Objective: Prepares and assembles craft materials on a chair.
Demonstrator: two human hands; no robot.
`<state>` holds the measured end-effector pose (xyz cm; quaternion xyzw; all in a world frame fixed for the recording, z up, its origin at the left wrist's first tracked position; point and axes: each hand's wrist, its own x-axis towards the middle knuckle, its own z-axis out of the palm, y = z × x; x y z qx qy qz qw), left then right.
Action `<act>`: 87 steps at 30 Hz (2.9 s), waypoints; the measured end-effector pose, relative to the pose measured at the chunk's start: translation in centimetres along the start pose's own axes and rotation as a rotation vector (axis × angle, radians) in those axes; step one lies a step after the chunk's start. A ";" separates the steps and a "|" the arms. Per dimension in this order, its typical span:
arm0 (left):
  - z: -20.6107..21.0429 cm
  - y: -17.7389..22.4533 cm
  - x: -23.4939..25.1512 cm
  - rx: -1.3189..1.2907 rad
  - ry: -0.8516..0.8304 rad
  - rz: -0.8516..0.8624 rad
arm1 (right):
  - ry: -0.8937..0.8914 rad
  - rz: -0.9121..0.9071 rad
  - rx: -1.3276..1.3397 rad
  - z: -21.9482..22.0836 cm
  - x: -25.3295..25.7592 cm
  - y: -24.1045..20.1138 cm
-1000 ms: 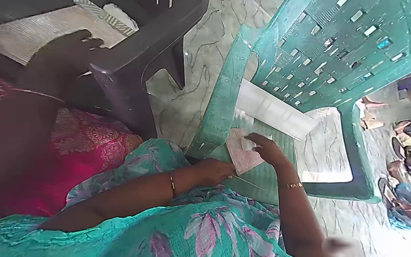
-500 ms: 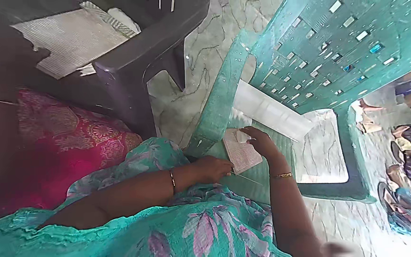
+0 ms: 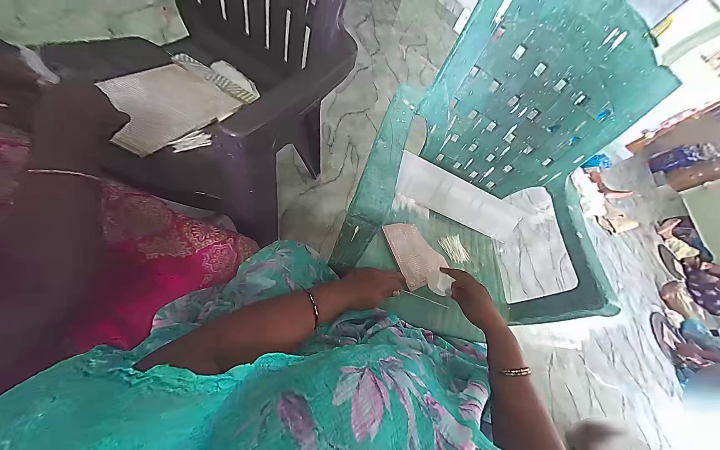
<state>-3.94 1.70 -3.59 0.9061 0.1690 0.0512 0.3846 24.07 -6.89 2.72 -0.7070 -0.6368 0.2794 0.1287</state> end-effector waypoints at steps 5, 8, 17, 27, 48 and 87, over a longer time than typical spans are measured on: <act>0.4 0.2 -2.3 -0.058 0.101 -0.036 | 0.179 -0.083 0.048 0.5 0.9 -3.1; 0.8 0.0 -2.5 -0.032 0.063 -0.065 | 0.030 -0.071 -0.103 2.9 2.2 -4.0; 1.3 -0.4 -2.8 -0.033 0.085 -0.052 | 0.333 -0.069 -0.086 10.7 -3.1 -3.9; 0.9 -0.6 -4.0 -0.256 0.273 -0.034 | -0.409 0.053 -0.244 14.2 -6.4 -5.2; -0.9 -1.7 0.5 0.113 0.030 -0.184 | -0.639 0.033 -0.486 14.5 2.7 -2.0; -4.4 -12.2 8.5 -0.011 0.692 -0.025 | -1.141 0.376 0.009 19.1 21.1 1.7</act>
